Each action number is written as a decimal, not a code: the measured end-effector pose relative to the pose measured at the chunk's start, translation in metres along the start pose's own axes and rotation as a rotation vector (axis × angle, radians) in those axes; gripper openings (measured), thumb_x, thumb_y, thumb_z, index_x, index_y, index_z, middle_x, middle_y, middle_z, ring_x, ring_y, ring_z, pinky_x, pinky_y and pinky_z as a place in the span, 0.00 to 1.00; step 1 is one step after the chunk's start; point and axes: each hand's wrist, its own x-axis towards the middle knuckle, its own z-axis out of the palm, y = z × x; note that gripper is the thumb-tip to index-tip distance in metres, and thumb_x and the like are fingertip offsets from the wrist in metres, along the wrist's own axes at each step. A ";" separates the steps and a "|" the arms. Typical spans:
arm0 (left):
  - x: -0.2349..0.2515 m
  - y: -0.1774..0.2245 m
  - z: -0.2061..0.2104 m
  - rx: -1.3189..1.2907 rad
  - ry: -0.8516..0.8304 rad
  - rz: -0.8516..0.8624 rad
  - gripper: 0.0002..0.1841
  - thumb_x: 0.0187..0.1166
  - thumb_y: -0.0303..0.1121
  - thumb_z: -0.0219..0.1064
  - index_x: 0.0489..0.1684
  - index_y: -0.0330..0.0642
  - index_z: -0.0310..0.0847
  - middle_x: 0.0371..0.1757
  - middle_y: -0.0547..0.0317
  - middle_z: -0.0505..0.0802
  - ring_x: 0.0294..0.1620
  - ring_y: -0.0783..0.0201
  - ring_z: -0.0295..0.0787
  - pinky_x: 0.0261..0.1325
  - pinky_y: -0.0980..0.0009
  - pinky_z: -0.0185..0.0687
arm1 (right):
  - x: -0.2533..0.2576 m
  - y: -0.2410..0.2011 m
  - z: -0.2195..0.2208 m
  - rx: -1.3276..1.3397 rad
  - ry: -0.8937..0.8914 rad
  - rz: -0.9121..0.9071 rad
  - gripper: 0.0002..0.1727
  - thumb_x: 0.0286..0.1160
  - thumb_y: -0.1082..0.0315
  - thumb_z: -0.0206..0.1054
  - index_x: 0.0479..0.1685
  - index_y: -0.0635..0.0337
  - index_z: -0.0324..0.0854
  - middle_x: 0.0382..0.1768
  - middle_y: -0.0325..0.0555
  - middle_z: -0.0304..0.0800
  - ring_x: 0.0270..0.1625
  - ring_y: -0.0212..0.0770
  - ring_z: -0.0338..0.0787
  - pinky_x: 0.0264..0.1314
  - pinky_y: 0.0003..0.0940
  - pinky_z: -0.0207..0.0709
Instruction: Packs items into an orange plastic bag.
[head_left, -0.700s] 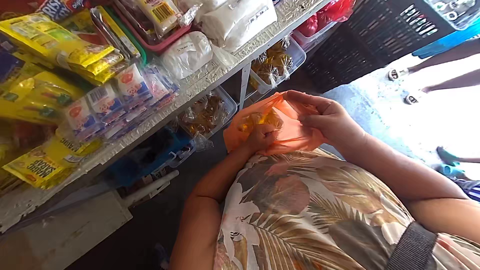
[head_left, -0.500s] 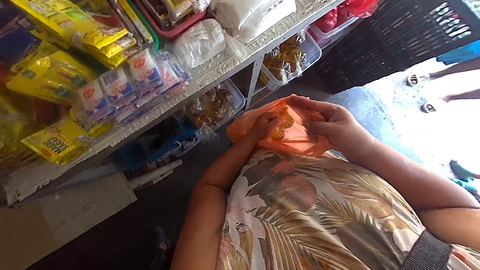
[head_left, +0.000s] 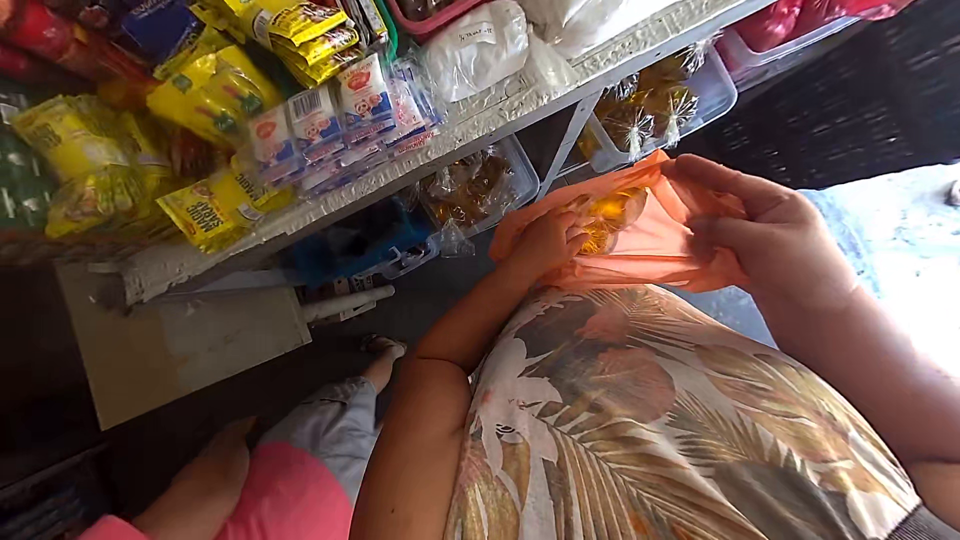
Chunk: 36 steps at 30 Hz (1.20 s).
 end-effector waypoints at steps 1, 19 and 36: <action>-0.002 0.003 -0.003 0.028 -0.015 0.006 0.17 0.85 0.37 0.67 0.59 0.30 0.86 0.61 0.35 0.89 0.65 0.42 0.87 0.70 0.45 0.80 | 0.001 0.001 -0.001 0.003 -0.004 0.001 0.37 0.64 0.85 0.54 0.80 0.58 0.75 0.72 0.38 0.85 0.52 0.24 0.91 0.53 0.20 0.86; -0.040 0.011 0.004 0.084 -0.111 0.076 0.24 0.79 0.33 0.73 0.72 0.33 0.81 0.70 0.36 0.87 0.74 0.40 0.82 0.78 0.41 0.74 | -0.017 0.031 -0.007 -0.033 -0.050 0.080 0.36 0.62 0.81 0.57 0.80 0.59 0.76 0.74 0.38 0.85 0.59 0.23 0.90 0.59 0.20 0.85; -0.009 -0.123 -0.083 0.373 0.745 -0.712 0.48 0.74 0.58 0.72 0.89 0.34 0.61 0.87 0.30 0.69 0.91 0.36 0.60 0.89 0.39 0.52 | -0.024 0.041 -0.011 -0.097 -0.091 0.081 0.36 0.62 0.81 0.57 0.79 0.56 0.77 0.68 0.34 0.88 0.43 0.19 0.90 0.43 0.15 0.84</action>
